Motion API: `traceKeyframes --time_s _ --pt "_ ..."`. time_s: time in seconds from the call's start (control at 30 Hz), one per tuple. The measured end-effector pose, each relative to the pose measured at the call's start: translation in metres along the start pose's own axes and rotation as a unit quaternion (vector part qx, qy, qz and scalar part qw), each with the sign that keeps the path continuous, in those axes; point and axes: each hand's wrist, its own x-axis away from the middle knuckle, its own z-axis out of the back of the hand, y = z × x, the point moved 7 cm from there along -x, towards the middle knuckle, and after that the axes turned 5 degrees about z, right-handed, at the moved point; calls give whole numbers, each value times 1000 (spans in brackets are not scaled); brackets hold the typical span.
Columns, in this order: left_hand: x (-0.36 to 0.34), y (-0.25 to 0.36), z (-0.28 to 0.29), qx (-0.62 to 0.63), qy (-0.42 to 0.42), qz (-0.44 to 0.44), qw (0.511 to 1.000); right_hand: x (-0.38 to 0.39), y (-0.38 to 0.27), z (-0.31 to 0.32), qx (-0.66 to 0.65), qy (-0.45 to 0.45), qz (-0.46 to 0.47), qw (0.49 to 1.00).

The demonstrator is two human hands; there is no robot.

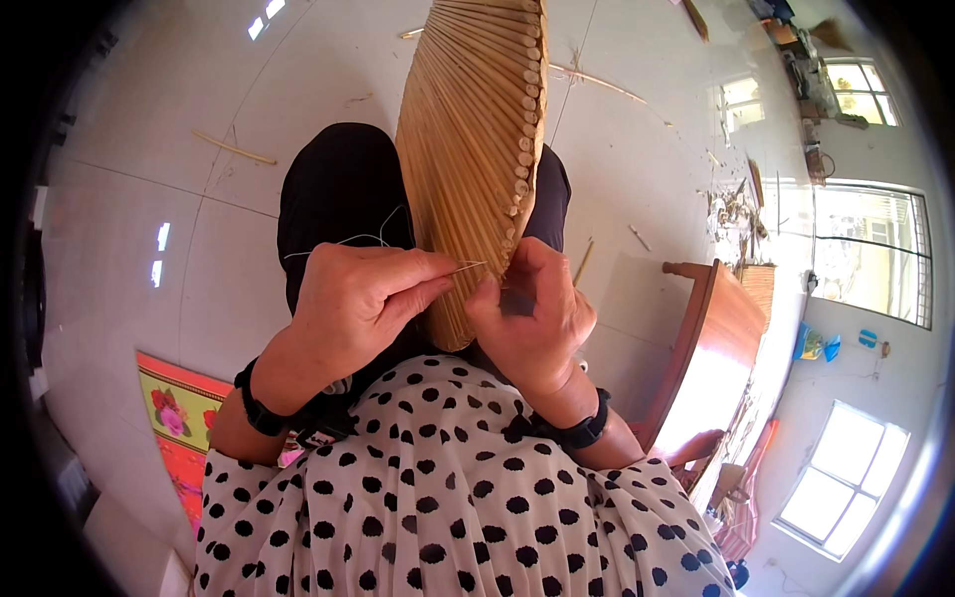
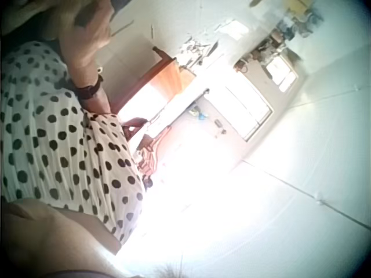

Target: The person sews the edge of a bamboo hat by hand using a needle and thread, pulling the thread through the bamboo slats and rotating the hat.

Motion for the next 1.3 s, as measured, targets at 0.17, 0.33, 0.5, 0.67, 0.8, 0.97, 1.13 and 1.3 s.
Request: traceKeyframes --time_s 0.17,0.33,0.5,0.67,0.8,0.97,1.13,1.3 --pt "-2 5 3 -13 -2 -3 1000 0 0 0 -13 -1 -6 1000" --pt "-2 5 1 -17 3 -19 1000 -1 1 0 -13 3 0 1000" --pt "-4 9 3 -54 -12 -25 998 0 2 -1 -18 6 0 1000" --pt "-12 18 7 -115 -59 -48 990 1 1 0 -11 13 13 1000" --pt "-15 20 6 -121 -69 -49 989 -3 -8 0 21 0 17 1000" --pt "-11 14 5 -58 -36 -28 997 -5 -14 -6 -8 3 45 999" --pt "-7 12 17 -62 -50 7 997 -8 -20 -13 -63 -4 78 995" --pt "4 5 35 0 -85 114 990 -14 -21 -15 -103 7 123 987"
